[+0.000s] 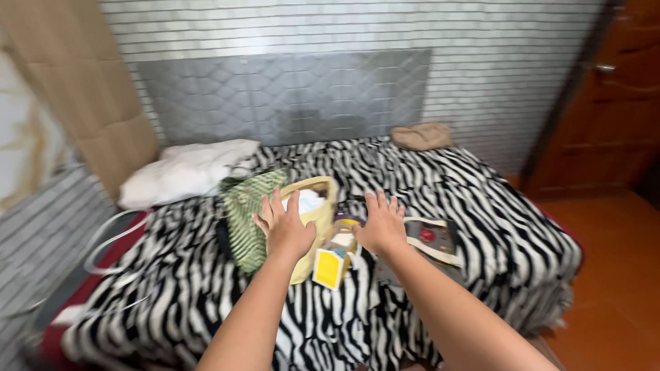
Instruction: The person opens a beige backpack on a bed, places items including an umbrella, a wallet and papers into its compartments, and zips the pockets closed. They then handle a black bag and a toy figure on the bed.
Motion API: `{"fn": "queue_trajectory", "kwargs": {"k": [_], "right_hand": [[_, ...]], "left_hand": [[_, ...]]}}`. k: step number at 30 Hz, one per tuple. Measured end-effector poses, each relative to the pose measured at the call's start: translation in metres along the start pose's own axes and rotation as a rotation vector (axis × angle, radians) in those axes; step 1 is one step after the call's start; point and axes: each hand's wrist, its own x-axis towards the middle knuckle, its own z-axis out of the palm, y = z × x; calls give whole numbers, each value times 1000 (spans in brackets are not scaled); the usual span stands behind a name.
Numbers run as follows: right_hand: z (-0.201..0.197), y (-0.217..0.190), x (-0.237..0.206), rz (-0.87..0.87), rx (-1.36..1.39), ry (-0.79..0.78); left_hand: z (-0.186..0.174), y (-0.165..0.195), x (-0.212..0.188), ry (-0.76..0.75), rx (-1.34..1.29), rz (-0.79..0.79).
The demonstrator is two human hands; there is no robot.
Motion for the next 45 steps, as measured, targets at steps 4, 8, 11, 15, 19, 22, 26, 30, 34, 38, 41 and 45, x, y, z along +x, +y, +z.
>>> {"fn": "queue_trajectory", "kwargs": {"k": [4, 8, 11, 15, 19, 22, 26, 30, 34, 38, 41, 45], "right_hand": [[-14, 83, 6, 160, -51, -13], [-26, 152, 10, 299, -36, -31], [-31, 191, 24, 361, -76, -16], [-33, 236, 40, 412, -80, -20], [-35, 280, 63, 403, -62, 28], [-30, 307, 74, 415, -35, 21], [-21, 339, 77, 411, 13, 12], [-11, 368, 88, 402, 49, -68], [4, 388, 106, 348, 54, -188], [14, 410, 127, 229, 24, -350], [21, 426, 143, 155, 79, -416], [26, 445, 153, 104, 81, -498]], "left_hand": [[64, 61, 21, -98, -64, 94], [123, 118, 27, -222, -119, 164], [160, 158, 41, -278, -100, 214], [207, 197, 60, -308, -144, 290], [248, 229, 83, -348, -163, 313], [274, 244, 86, -420, -140, 301], [302, 260, 83, -521, -112, 284], [328, 272, 81, -578, -111, 257], [355, 276, 77, -572, -96, 206], [382, 273, 66, -613, -92, 25], [400, 265, 58, -636, -60, -71], [426, 265, 34, -619, -90, -157]]}}
